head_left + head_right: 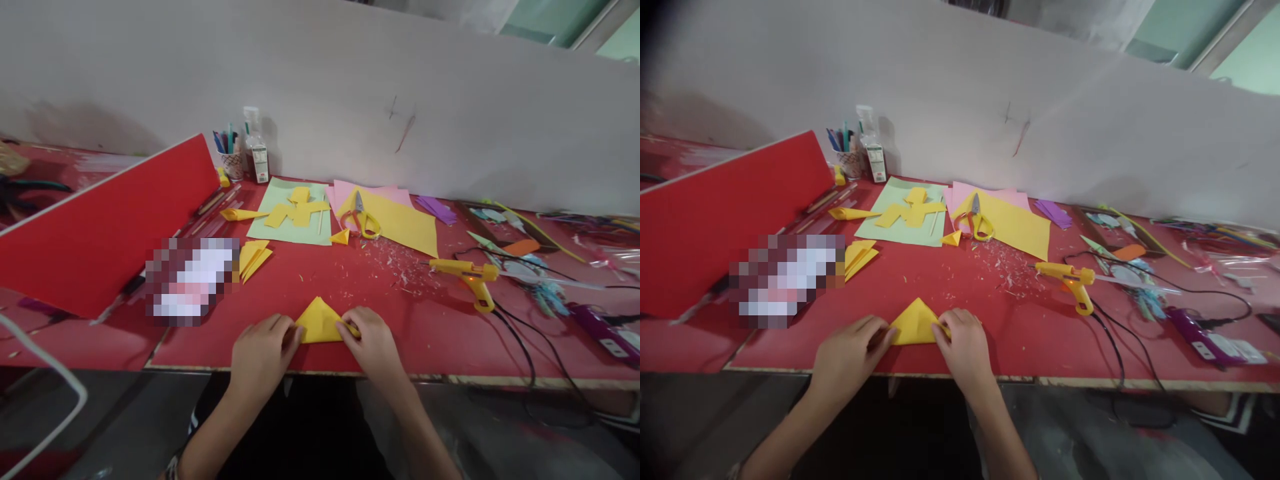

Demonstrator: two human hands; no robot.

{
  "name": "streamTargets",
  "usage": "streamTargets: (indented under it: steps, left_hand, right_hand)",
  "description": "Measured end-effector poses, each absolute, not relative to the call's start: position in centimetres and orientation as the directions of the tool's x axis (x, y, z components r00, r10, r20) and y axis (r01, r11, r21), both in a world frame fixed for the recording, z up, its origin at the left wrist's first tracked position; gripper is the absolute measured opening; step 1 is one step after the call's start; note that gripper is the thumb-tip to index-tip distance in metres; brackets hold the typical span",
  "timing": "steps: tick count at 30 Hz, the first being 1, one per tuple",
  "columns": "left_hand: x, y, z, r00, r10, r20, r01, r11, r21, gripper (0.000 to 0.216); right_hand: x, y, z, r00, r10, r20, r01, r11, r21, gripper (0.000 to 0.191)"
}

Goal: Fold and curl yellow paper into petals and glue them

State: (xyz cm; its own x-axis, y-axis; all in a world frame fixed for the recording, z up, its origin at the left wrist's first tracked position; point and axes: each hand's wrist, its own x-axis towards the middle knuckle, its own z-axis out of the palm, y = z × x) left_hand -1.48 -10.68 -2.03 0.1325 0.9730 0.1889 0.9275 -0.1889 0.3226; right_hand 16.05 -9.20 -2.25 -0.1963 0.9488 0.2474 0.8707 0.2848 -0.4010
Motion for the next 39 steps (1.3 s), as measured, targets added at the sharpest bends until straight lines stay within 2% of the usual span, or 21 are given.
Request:
streamTargets:
  steps: [14, 25, 28, 31, 35, 39]
  left_hand:
    - [-1.4, -10.6, -1.7, 0.097, 0.984, 0.148, 0.956, -0.134, 0.262, 0.026]
    - [-1.6, -9.8, -1.0, 0.125, 0.992, -0.035, 0.976, -0.117, 0.184, 0.022]
    - [-2.3, -9.5, -0.8, 0.221, 0.972, -0.087, 0.958, -0.199, 0.207, 0.021]
    - [-3.3, -9.2, -0.8, 0.370, 0.928, -0.047, 0.908, -0.351, 0.229, 0.020]
    - [-4.6, -8.6, -0.8, 0.584, 0.811, 0.044, 0.797, -0.583, 0.160, 0.029]
    - [-5.0, -7.9, -0.6, 0.768, 0.640, 0.032, 0.637, -0.768, 0.074, 0.040]
  right_hand:
    - [15.1, -8.9, -2.2, -0.125, 0.955, 0.270, 0.942, 0.200, -0.270, 0.019]
    - [14.7, -9.2, -2.1, -0.142, 0.944, 0.299, 0.969, 0.195, -0.155, 0.016]
    - [14.6, -9.2, -1.9, -0.133, 0.948, 0.291, 0.976, 0.176, -0.127, 0.015]
    - [14.4, -9.2, -1.8, -0.142, 0.947, 0.288, 0.983, 0.169, -0.070, 0.010]
    - [14.3, -9.2, -1.9, -0.147, 0.947, 0.286, 0.987, 0.161, -0.027, 0.009]
    - [14.2, -9.1, -1.8, -0.149, 0.956, 0.251, 0.987, 0.160, -0.023, 0.010]
